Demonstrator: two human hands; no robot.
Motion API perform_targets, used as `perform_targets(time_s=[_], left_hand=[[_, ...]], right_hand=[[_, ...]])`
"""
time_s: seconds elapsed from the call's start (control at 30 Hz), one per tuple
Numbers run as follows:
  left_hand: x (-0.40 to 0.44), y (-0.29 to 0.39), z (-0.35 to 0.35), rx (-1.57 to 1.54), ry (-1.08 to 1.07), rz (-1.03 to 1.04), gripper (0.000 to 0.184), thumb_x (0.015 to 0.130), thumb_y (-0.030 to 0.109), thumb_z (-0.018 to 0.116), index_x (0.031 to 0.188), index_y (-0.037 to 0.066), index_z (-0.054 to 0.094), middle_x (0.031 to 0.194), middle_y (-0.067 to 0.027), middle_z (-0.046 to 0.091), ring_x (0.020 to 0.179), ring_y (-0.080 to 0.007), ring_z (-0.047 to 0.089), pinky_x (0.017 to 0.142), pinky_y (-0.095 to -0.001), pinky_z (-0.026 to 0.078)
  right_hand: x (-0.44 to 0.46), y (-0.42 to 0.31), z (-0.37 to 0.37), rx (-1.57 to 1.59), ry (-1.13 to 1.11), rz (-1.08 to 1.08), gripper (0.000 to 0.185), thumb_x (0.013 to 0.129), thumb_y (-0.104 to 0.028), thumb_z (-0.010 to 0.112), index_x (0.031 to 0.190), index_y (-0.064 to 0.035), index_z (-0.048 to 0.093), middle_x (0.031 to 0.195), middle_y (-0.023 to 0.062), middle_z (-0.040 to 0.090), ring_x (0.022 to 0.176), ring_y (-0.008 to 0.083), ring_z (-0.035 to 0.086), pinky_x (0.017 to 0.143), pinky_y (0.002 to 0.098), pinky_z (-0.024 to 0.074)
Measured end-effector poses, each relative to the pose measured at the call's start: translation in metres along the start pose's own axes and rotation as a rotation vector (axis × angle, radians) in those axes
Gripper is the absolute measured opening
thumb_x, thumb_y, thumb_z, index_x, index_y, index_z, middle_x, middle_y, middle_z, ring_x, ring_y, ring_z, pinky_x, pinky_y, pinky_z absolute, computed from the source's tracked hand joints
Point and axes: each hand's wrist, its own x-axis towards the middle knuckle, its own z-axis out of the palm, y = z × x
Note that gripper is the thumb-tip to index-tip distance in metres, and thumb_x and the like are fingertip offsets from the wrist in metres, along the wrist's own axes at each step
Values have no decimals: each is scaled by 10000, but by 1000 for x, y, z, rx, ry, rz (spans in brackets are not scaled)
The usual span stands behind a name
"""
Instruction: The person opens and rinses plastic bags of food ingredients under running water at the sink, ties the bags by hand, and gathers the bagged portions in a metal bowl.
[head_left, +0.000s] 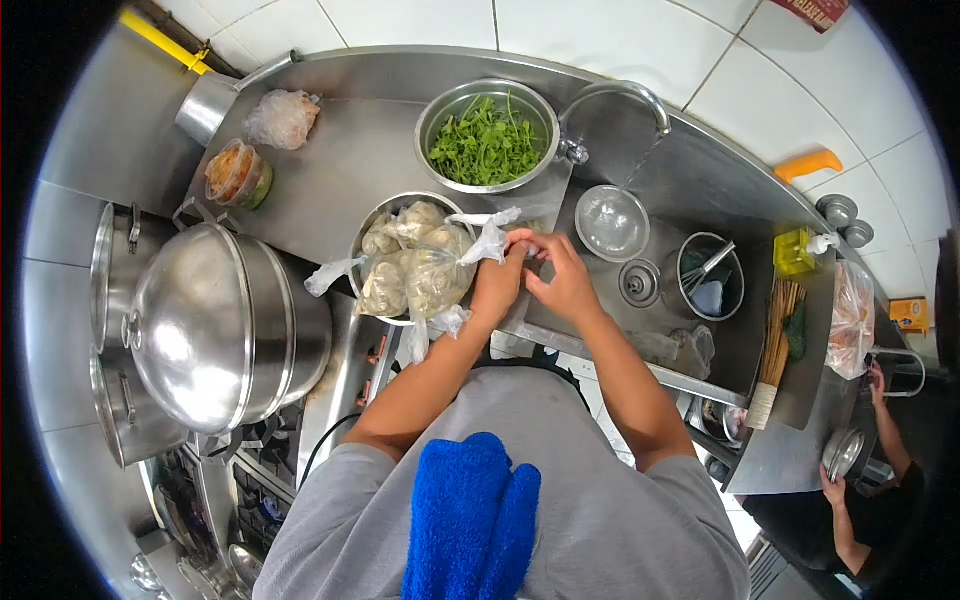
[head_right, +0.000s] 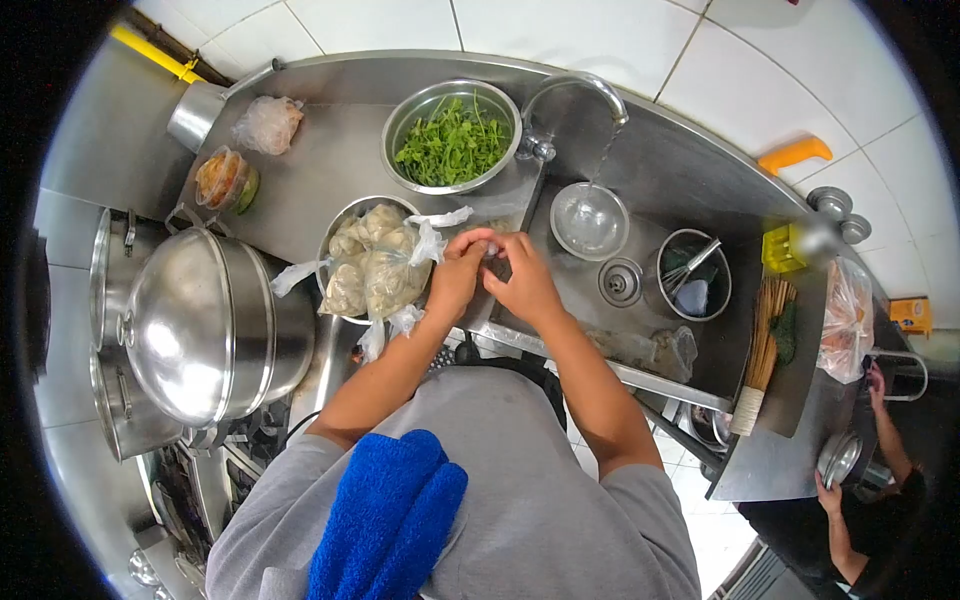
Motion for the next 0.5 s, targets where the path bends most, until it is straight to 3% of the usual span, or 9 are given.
perform_targets(time_s=[0.07, 0.1, 0.2, 0.27, 0.3, 0.33, 0.37, 0.5], left_hand=[[-7, 7, 3, 145, 2, 76, 238, 899, 116, 493, 1052, -10, 624, 1015, -90, 612, 938, -184, 569, 836, -273, 435], [-10, 12, 4, 291, 9, 157, 245, 894, 112, 491, 1053, -18, 625, 1002, -109, 613, 927, -202, 578, 820, -282, 443], [-12, 15, 1, 343, 14, 212, 250, 883, 102, 493, 1064, -7, 627, 972, -140, 604, 900, -242, 590, 805, -299, 449], [-17, 14, 1, 363, 25, 237, 247, 888, 100, 489, 1065, 2, 630, 958, -141, 600, 889, -245, 592, 797, -301, 451], [-19, 13, 0, 381, 25, 258, 245, 892, 99, 485, 1067, 11, 633, 943, -141, 596, 879, -248, 594, 788, -303, 454], [-15, 4, -2, 449, 7, 223, 236, 885, 71, 504, 1075, 23, 635, 945, -142, 591, 871, -254, 595, 768, -309, 458], [-11, -5, -5, 517, -2, 311, 234, 875, 55, 520, 1077, 23, 634, 940, -141, 592, 867, -257, 596, 760, -312, 459], [-7, -22, -12, 600, -27, 457, 247, 842, 14, 561, 1077, 27, 636, 921, -148, 610, 854, -286, 601, 744, -336, 465]], right_hand=[[-5, 1, -1, -256, -21, 9, 217, 777, -60, 620, 983, -32, 556, 829, 124, 561, 766, 301, 595, 678, 350, 480], [-4, 2, -2, -258, -19, 9, 217, 777, -60, 620, 983, -32, 556, 829, 124, 561, 766, 301, 595, 678, 350, 480], [-3, 6, -3, -253, -47, -73, 178, 806, -88, 612, 966, -23, 571, 829, 133, 573, 737, 339, 587, 677, 335, 481], [-1, 13, 0, 5, -97, 182, 141, 841, -97, 585, 952, -11, 575, 813, 103, 603, 699, 264, 607, 651, 311, 481], [-2, 17, 4, 17, -113, 170, 141, 841, -97, 585, 952, -11, 575, 813, 103, 603, 699, 264, 607, 651, 311, 481], [-4, 21, 6, 133, -92, 272, 140, 854, -105, 582, 953, -7, 574, 807, 88, 613, 692, 217, 605, 649, 295, 482], [-5, 25, 7, 248, -74, 377, 141, 867, -114, 578, 953, -2, 574, 801, 73, 623, 685, 170, 603, 647, 279, 484], [-7, 33, 9, 581, -44, 462, 115, 882, -117, 568, 935, -16, 582, 794, 38, 609, 702, 101, 574, 647, 251, 476]])
